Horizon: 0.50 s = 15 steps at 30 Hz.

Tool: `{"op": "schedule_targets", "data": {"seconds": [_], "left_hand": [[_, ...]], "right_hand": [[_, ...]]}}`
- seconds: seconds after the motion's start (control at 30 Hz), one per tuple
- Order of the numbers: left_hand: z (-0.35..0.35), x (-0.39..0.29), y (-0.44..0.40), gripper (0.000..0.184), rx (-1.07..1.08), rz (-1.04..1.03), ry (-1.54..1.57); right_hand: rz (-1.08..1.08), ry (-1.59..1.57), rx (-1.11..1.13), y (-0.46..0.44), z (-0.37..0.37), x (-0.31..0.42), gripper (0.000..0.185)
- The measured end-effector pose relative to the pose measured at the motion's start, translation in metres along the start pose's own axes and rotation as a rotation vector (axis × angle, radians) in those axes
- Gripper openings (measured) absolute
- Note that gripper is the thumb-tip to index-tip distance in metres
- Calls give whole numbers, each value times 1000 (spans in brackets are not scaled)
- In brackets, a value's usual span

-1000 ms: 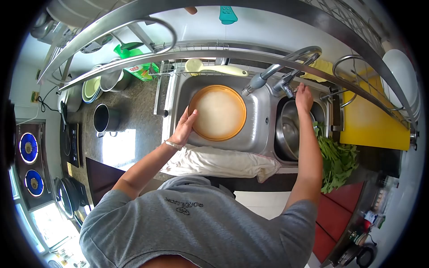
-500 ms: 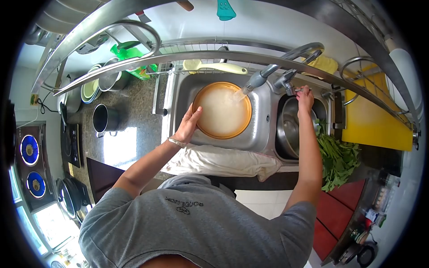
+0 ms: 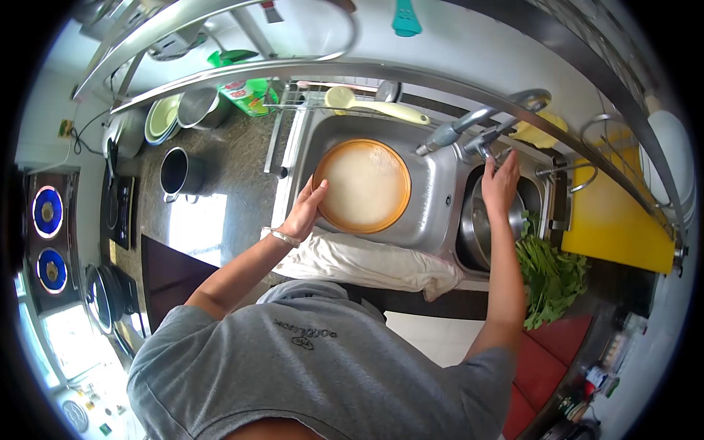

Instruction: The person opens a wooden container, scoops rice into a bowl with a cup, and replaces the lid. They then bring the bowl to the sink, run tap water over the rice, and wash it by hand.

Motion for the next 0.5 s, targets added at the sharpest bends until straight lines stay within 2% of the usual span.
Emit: {"op": "schedule_targets", "data": {"seconds": [0.03,0.07,0.1,0.13,0.17,0.2,0.3,0.4,0.5], "left_hand": [[3,-4,6,47,-19,-17,26],[7,-4,10,45,-29,-16,35],[12,-7,17,45,-55,-26,49],[14,-11,25,44,-53,-28,43],[18,-13,32,43,-50,-30,36],[25,-10,36,42,-47,-52,39],[44,-11,60,50,-67,-37,52],[69,-10,84,49,-131,-34,52],[96,-6,105,51,-161,-81,83]], "right_hand": [[6,-79,-51,13,5,11,62],[-78,-315,87,27,-4,17,55],[36,-500,95,42,-6,41,48],[-153,-736,328,64,-17,63,43],[-126,-906,390,82,-18,93,42],[-215,-1102,539,100,-16,128,45],[-107,-1221,757,133,5,213,51],[46,-1224,794,161,-8,253,53],[-127,-1294,1009,191,-24,286,56]]}}
Point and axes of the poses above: each hand's wrist, its own y-axis away from the middle knuckle, its own z-axis out of the back of the hand, x = y × z, the point moved 9 cm from there along -y, towards the middle knuckle, and after that the axes turned 3 degrees about -y, right-handed, at the moved point
